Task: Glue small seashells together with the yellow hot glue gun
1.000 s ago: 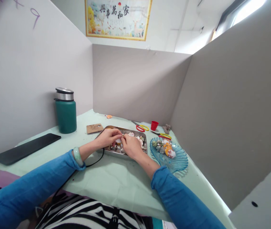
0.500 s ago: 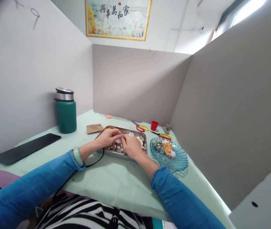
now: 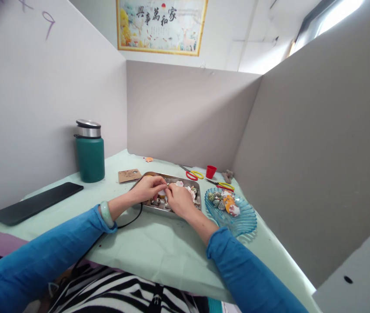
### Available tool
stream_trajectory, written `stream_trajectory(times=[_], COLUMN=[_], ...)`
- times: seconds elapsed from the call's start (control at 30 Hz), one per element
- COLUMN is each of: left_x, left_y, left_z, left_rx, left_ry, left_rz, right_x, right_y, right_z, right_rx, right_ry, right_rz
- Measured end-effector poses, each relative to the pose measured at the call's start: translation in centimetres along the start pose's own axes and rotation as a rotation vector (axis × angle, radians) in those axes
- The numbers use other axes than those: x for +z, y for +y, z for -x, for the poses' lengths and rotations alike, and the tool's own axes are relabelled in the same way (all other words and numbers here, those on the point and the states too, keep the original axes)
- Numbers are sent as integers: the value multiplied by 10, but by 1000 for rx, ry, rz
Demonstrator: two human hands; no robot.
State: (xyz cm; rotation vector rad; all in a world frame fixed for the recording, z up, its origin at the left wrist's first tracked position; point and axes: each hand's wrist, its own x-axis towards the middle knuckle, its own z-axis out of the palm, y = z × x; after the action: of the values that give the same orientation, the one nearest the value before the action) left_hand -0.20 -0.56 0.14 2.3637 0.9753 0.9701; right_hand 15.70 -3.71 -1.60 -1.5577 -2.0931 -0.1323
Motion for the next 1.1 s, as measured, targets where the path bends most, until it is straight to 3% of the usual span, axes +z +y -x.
stream_trajectory(times=[1.1], left_x=[0], left_y=[-2], left_z=[-1], left_rx=[27], left_ry=[16], left_rz=[-77], right_x=[1], right_y=[1], right_z=[-1], right_rx=[-4], right_ry=[-10], right_rz=[9])
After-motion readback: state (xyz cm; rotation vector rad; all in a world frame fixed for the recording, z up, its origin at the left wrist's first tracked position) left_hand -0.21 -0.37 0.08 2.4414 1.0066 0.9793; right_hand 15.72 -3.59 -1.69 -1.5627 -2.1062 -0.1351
